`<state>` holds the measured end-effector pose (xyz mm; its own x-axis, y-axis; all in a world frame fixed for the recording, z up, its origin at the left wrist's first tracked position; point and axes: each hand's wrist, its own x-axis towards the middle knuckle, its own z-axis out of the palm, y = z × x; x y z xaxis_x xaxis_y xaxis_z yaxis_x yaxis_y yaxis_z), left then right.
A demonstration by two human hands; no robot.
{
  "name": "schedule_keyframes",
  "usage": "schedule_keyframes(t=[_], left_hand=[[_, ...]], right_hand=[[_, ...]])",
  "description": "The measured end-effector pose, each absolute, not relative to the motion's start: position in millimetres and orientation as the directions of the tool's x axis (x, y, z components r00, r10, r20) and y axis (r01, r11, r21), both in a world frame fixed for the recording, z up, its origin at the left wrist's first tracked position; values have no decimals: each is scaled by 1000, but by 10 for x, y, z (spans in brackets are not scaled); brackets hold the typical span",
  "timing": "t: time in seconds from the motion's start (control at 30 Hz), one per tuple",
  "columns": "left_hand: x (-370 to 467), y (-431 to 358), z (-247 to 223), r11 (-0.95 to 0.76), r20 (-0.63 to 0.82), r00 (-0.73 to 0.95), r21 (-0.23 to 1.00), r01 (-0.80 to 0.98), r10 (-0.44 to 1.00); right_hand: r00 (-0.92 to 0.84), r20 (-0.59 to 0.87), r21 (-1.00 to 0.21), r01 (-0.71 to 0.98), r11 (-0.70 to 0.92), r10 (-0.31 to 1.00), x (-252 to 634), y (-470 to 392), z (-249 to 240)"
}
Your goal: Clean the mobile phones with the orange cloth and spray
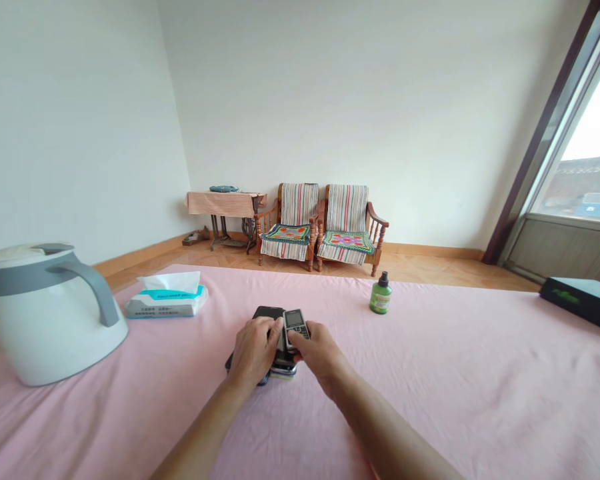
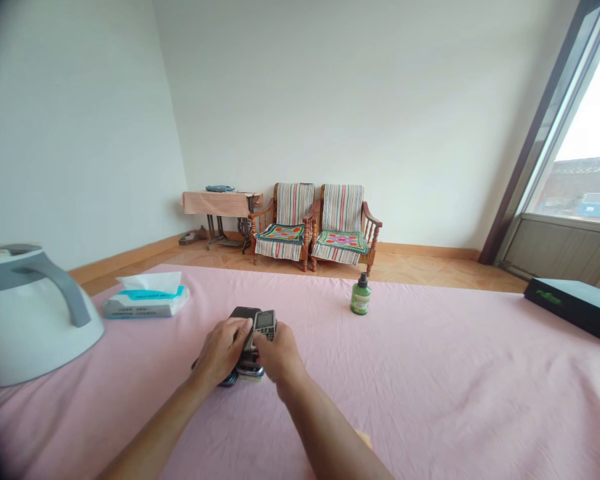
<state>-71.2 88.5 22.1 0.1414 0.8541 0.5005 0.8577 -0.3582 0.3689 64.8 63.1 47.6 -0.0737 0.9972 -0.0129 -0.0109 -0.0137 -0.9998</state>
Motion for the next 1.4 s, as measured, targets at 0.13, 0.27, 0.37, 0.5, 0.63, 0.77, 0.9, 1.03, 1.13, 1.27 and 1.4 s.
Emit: schedule_keyframes(t=[0.13,0.27,0.37,0.5,0.63,0.77,0.9,1.03,1.13,1.27,1.4], left_hand=[[-705,873,237,-355,491,145,366,860,859],[-703,875,233,-356,492,147,364,861,858],[-703,880,225,-356,494,147,361,862,857],[-706,884,216,-358,496,148,361,861,856],[-708,885,222,-365,500,153,360,858,853],[-707,888,227,-362,502,146,366,857,852],[-700,884,227,-357,505,135,374,856,852],[-694,877,227,-360,513,129,380,852,848],[-694,876,226,-364,515,130,384,849,847],[-714,894,209,-365,525,121,391,845,843],[-758,937,189,-350,570,65,407,844,819]], right_hand=[[-106,-26,-999,-30,-29,994,641,558,490],[-119,18,-999,37,22,993,706,489,480],[-113,42,-992,116,55,993,752,501,460],[-95,51,-972,223,71,994,779,551,437],[-38,92,-939,330,100,995,781,533,440],[29,154,-904,408,129,988,804,488,405],[37,185,-883,446,150,982,849,462,288],[0,187,-881,443,168,982,836,447,179],[-33,193,-883,430,188,981,809,452,165],[-43,208,-876,436,206,977,935,431,178],[-40,222,-856,471,214,974,1301,271,79]])
